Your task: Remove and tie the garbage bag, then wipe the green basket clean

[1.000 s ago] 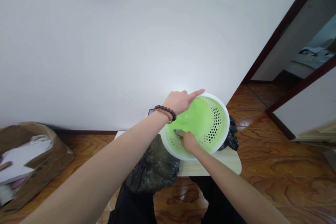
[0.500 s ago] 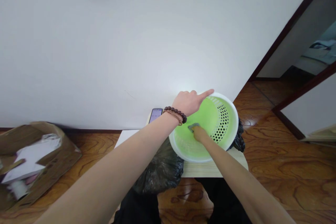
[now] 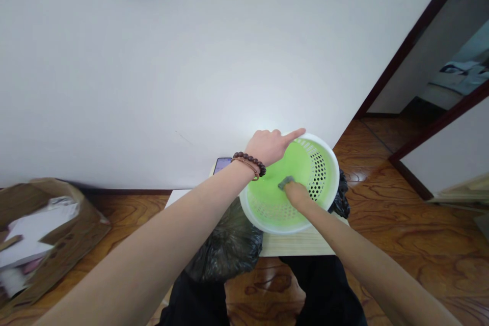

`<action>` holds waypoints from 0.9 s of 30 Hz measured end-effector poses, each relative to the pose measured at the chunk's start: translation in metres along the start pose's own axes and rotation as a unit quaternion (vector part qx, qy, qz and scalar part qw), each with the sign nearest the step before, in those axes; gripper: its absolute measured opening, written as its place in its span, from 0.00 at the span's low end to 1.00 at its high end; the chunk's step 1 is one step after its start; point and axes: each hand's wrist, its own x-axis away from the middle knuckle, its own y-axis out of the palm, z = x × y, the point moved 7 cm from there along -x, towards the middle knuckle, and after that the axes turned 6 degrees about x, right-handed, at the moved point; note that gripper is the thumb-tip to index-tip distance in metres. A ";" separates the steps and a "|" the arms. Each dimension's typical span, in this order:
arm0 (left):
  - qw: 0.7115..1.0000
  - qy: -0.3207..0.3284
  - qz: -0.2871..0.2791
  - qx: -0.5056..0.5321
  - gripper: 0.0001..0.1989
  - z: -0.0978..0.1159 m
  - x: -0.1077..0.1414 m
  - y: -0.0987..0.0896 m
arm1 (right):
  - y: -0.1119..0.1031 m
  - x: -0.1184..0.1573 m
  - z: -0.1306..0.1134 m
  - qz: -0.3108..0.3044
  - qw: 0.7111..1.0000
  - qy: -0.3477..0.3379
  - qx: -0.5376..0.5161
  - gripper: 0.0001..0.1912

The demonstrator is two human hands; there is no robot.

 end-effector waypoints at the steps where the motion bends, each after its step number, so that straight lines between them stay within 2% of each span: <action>1: 1.000 -0.001 -0.002 0.000 0.26 0.000 0.000 0.000 | 0.002 -0.003 -0.003 0.001 1.000 0.003 -0.011 0.18; 4: 1.000 -0.004 -0.010 0.001 0.26 0.000 0.001 0.001 | 0.009 -0.014 -0.030 0.000 0.998 -0.020 -0.059 0.21; 6: 1.000 -0.009 -0.012 0.000 0.26 0.000 0.000 0.000 | 0.008 -0.019 -0.055 0.014 0.990 -0.053 -0.131 0.22; 9: 1.000 -0.011 -0.012 -0.003 0.27 0.000 0.000 0.000 | 0.002 -0.014 -0.075 0.040 0.955 -0.111 -0.271 0.21; 11: 1.000 -0.006 -0.010 -0.002 0.27 0.000 -0.001 0.000 | -0.001 -0.002 -0.071 0.041 0.943 -0.144 -0.295 0.20; 13: 1.000 -0.002 -0.002 0.000 0.27 0.001 0.000 0.000 | -0.001 0.013 -0.055 0.034 0.957 -0.160 -0.239 0.19; 15: 1.000 -0.001 0.007 0.000 0.26 0.000 0.000 -0.001 | 0.000 0.024 -0.031 0.023 0.981 -0.132 -0.142 0.18; 17: 1.000 -0.006 0.012 -0.001 0.26 -0.001 0.001 -0.001 | 0.001 0.029 -0.009 0.015 0.995 -0.076 -0.066 0.18; 19: 1.000 -0.010 0.012 0.001 0.26 -0.001 0.001 0.000 | 0.000 0.026 -0.002 0.017 0.999 -0.030 -0.038 0.18; 21: 1.000 -0.011 0.009 0.006 0.25 0.000 0.000 0.000 | 0.001 0.020 -0.015 0.021 0.998 -0.020 -0.052 0.19; 23: 1.000 -0.013 0.004 0.009 0.25 0.000 0.001 0.001 | 0.002 0.014 -0.040 0.035 0.992 -0.045 -0.116 0.20; 25: 1.000 -0.020 -0.002 0.006 0.25 -0.003 0.001 0.001 | -0.001 0.012 -0.064 0.061 0.973 -0.085 -0.206 0.20; 27: 1.000 -0.026 -0.005 0.003 0.25 -0.006 0.003 0.000 | -0.006 0.015 -0.076 0.077 0.955 -0.120 -0.261 0.20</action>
